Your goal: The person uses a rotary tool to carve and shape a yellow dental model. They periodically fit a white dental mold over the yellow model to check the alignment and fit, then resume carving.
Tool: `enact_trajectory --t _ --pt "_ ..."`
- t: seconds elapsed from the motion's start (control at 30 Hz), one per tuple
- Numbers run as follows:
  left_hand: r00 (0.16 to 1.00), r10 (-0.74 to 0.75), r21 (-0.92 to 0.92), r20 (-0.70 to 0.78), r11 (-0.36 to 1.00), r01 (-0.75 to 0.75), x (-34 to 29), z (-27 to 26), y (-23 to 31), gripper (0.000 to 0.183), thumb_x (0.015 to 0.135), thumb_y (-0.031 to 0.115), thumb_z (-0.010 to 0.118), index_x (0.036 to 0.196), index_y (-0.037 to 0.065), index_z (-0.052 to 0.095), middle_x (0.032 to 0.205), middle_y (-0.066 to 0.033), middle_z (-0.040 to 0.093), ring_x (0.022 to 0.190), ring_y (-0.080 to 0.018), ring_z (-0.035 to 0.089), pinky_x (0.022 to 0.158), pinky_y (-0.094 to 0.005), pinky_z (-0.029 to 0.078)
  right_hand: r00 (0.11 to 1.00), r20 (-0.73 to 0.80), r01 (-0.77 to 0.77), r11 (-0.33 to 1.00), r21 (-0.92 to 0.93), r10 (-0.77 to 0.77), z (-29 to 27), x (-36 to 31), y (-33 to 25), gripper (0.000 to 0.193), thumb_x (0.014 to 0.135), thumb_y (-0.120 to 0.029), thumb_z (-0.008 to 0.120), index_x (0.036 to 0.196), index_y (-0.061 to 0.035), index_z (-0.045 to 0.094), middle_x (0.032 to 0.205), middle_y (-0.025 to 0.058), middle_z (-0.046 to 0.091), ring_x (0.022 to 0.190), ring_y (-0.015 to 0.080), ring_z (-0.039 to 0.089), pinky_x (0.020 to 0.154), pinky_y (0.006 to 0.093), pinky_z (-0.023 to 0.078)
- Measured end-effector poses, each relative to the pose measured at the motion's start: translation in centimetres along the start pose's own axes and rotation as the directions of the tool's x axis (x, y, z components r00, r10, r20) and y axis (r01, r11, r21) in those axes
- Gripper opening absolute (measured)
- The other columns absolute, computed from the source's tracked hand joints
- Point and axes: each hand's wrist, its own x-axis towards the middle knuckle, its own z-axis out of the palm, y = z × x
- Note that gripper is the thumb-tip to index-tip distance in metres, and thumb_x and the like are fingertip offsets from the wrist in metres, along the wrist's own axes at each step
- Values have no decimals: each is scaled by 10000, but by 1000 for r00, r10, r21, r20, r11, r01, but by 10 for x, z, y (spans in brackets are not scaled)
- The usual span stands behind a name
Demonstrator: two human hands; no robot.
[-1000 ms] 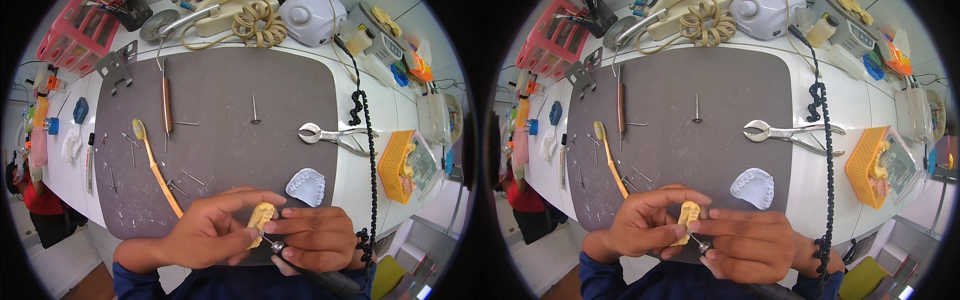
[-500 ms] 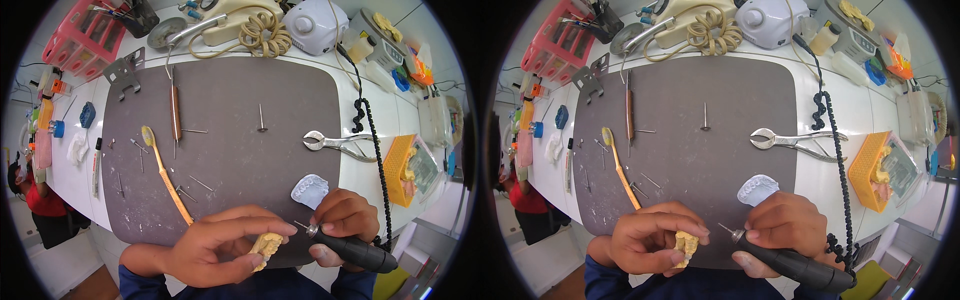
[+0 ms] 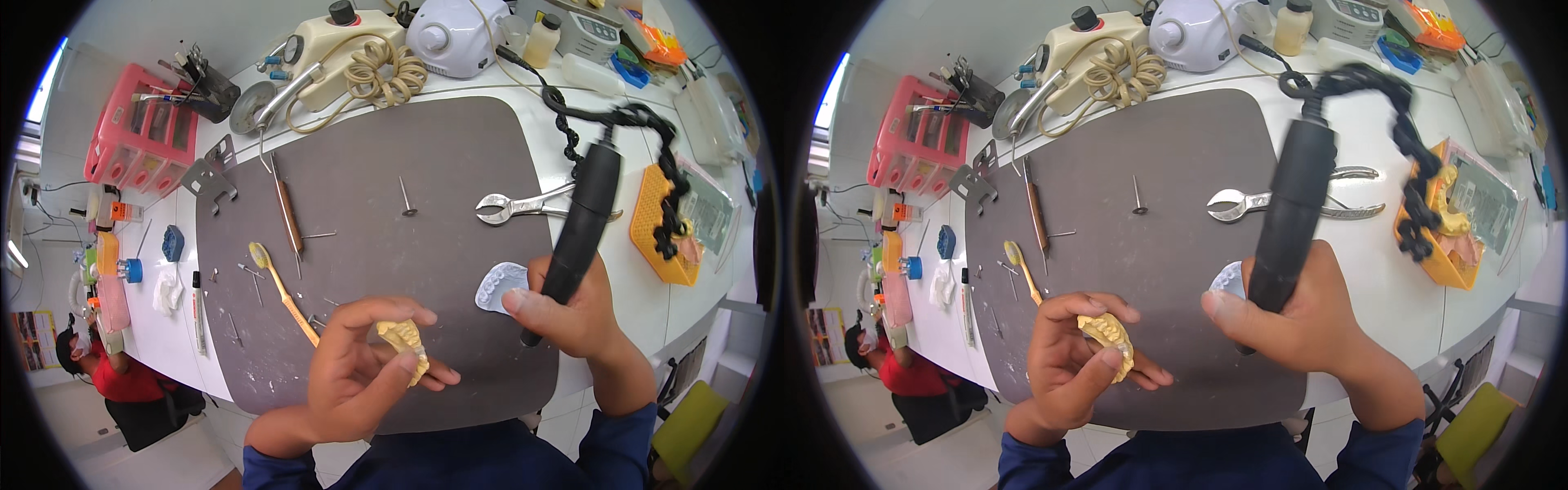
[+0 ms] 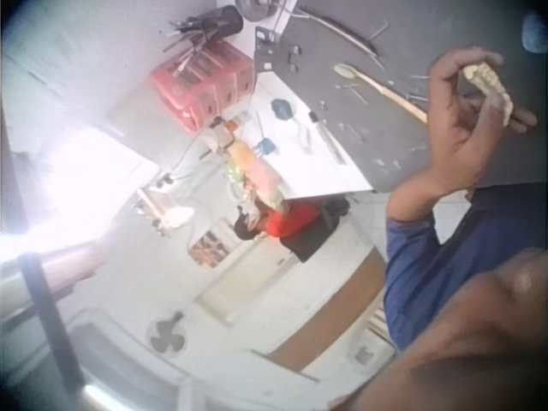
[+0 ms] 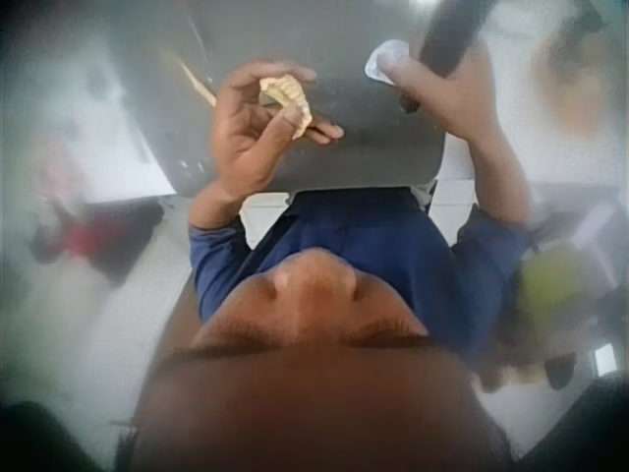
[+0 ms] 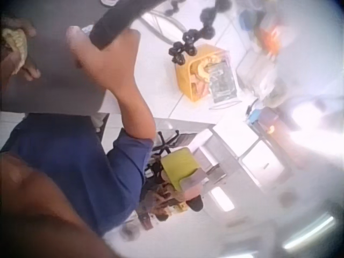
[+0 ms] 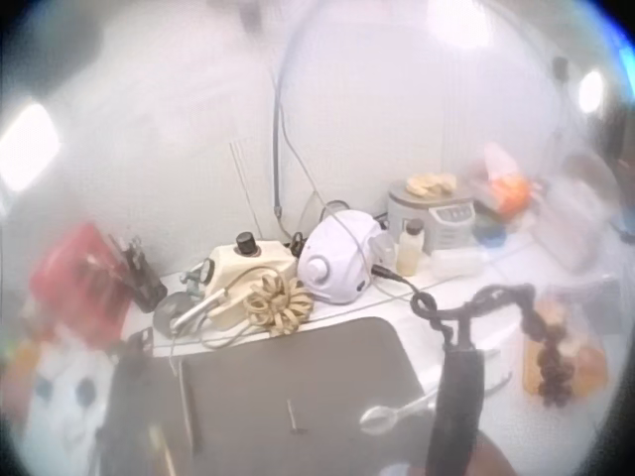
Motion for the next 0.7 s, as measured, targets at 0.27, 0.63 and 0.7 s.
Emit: enact_trajectory --t 0.27,0.63,0.7 --pt "999 42 42 -26 998 -41 -1 3 -2 411 931 -72 454 1296 40 302 1236 -242 445 894 -449 706 729 -404 660 996 26 -78 980 -183 84 0 5 4 370 849 -296 732 634 -20 610 501 33 582 467 118 584 473 273 431" --pt "998 -53 -90 21 994 55 -4 0 3 386 972 -64 462 1328 -51 313 1311 -229 453 946 -342 711 756 -353 635 989 125 48 968 245 -81 -3 1 10 333 734 -297 874 771 -28 681 635 37 645 570 108 615 514 267 450" --pt "991 -119 -160 60 979 127 -3 -3 5 377 969 -66 463 1328 -59 346 1315 -223 456 891 -306 715 699 -328 622 941 126 248 892 378 -315 1 2 27 391 681 -318 915 840 -28 707 718 57 685 617 140 646 531 272 469"
